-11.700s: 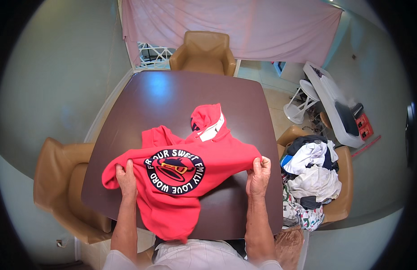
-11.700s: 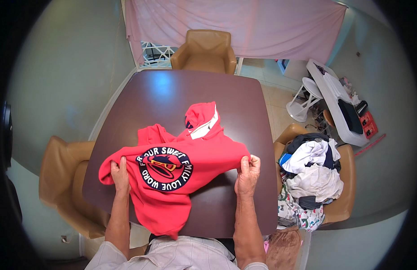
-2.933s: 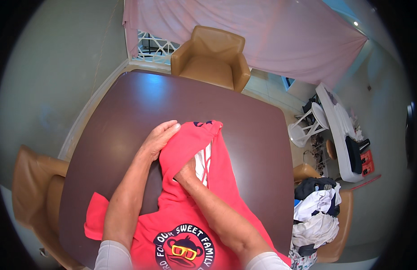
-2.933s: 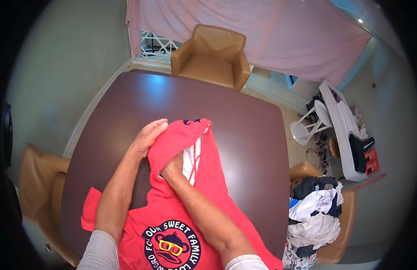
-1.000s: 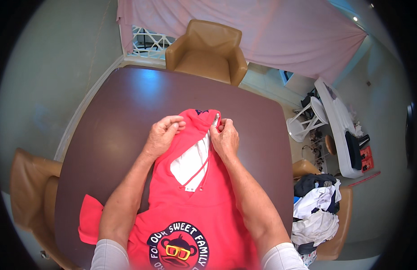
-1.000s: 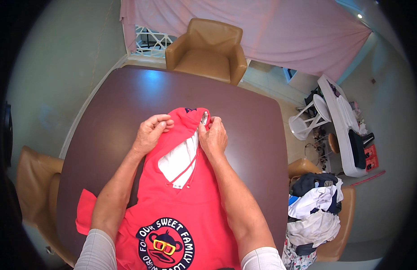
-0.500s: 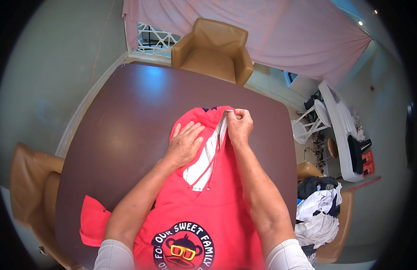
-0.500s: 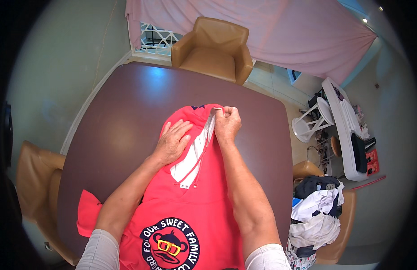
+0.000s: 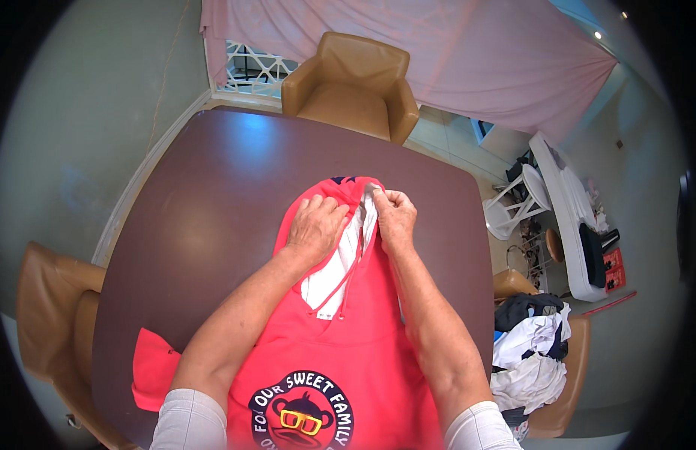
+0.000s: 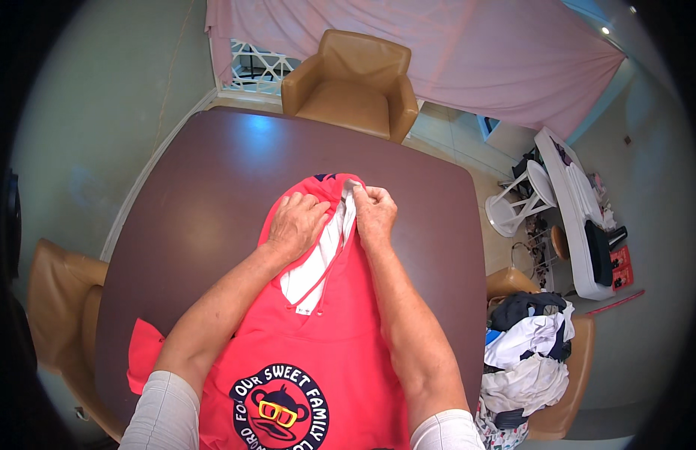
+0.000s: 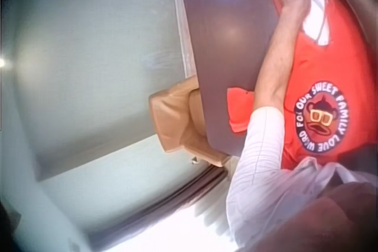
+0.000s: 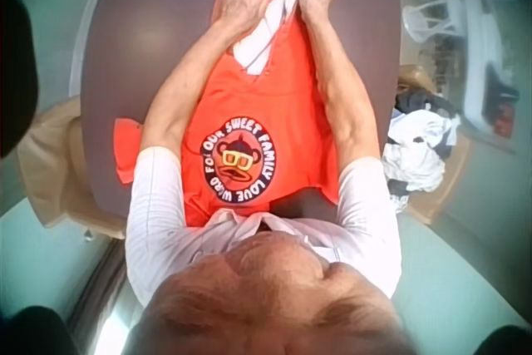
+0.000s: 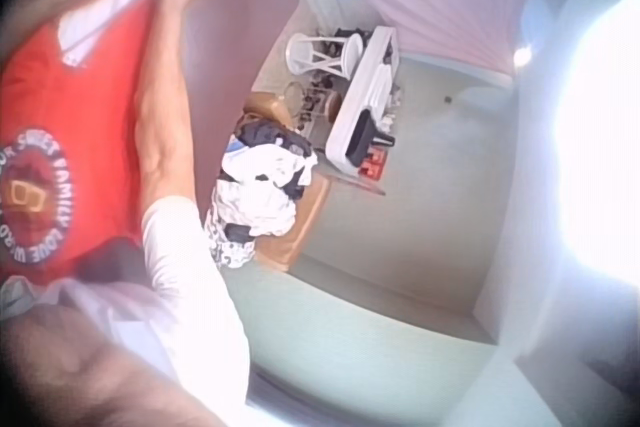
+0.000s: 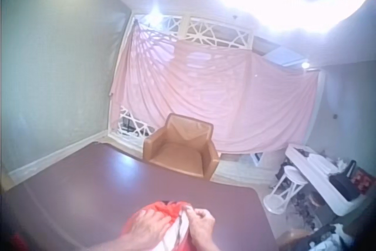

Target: The person folds a brown towel on a table, then picks up a red hoodie, turns it inside out, and folds it neatly on the same table.

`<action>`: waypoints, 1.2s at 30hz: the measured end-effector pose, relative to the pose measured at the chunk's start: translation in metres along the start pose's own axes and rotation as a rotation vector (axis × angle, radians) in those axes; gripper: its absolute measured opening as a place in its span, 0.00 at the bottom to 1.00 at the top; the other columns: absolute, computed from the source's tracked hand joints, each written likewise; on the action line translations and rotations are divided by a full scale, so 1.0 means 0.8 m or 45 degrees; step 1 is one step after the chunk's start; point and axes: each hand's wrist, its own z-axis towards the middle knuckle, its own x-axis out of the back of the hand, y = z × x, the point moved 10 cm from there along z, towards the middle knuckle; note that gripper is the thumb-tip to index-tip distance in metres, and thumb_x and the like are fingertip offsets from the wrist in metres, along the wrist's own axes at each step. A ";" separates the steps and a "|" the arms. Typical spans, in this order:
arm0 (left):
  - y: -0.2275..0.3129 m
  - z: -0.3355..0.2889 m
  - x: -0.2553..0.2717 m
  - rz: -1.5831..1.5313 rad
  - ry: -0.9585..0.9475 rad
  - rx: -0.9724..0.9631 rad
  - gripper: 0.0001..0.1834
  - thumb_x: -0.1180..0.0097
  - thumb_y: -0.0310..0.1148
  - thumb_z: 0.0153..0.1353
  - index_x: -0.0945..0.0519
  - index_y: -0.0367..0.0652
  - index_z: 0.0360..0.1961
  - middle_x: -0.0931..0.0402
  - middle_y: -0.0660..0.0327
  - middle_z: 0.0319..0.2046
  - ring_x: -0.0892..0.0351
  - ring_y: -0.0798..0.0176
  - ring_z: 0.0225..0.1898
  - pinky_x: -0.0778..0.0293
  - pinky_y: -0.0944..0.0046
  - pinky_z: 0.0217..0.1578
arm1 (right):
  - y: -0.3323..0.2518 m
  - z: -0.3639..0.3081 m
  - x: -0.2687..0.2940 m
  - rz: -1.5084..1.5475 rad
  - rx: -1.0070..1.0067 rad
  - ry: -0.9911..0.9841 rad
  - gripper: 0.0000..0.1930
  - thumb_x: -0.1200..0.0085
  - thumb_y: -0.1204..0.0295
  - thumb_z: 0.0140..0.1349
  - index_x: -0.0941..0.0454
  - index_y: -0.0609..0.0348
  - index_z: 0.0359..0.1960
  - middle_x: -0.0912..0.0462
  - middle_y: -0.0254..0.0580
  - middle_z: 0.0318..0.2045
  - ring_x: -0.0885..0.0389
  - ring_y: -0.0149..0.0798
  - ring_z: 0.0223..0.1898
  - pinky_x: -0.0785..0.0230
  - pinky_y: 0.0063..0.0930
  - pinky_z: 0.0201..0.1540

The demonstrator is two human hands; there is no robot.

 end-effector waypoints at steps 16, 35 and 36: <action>-0.094 -0.015 -0.031 -0.823 0.053 0.961 0.24 0.39 0.40 0.70 0.17 0.33 0.60 0.12 0.48 0.46 0.13 0.49 0.49 0.21 0.48 0.53 | -0.033 -0.096 -0.087 -0.714 0.483 -0.207 0.15 0.38 0.70 0.70 0.14 0.63 0.54 0.13 0.58 0.46 0.14 0.59 0.51 0.22 0.47 0.56; -0.190 -0.002 -0.134 -1.041 -0.142 1.535 0.26 0.35 0.41 0.72 0.19 0.41 0.67 0.13 0.49 0.56 0.11 0.54 0.53 0.16 0.53 0.54 | -0.068 -0.230 0.005 -0.978 0.570 -0.263 0.17 0.23 0.66 0.55 0.18 0.55 0.41 0.15 0.44 0.39 0.18 0.51 0.43 0.28 0.46 0.50; -0.187 0.003 -0.140 -1.092 -0.159 1.519 0.27 0.35 0.40 0.72 0.20 0.39 0.68 0.14 0.49 0.58 0.12 0.54 0.55 0.17 0.54 0.56 | -0.064 -0.230 0.008 -1.015 0.552 -0.254 0.14 0.25 0.68 0.57 0.17 0.54 0.41 0.15 0.43 0.39 0.17 0.50 0.43 0.28 0.45 0.50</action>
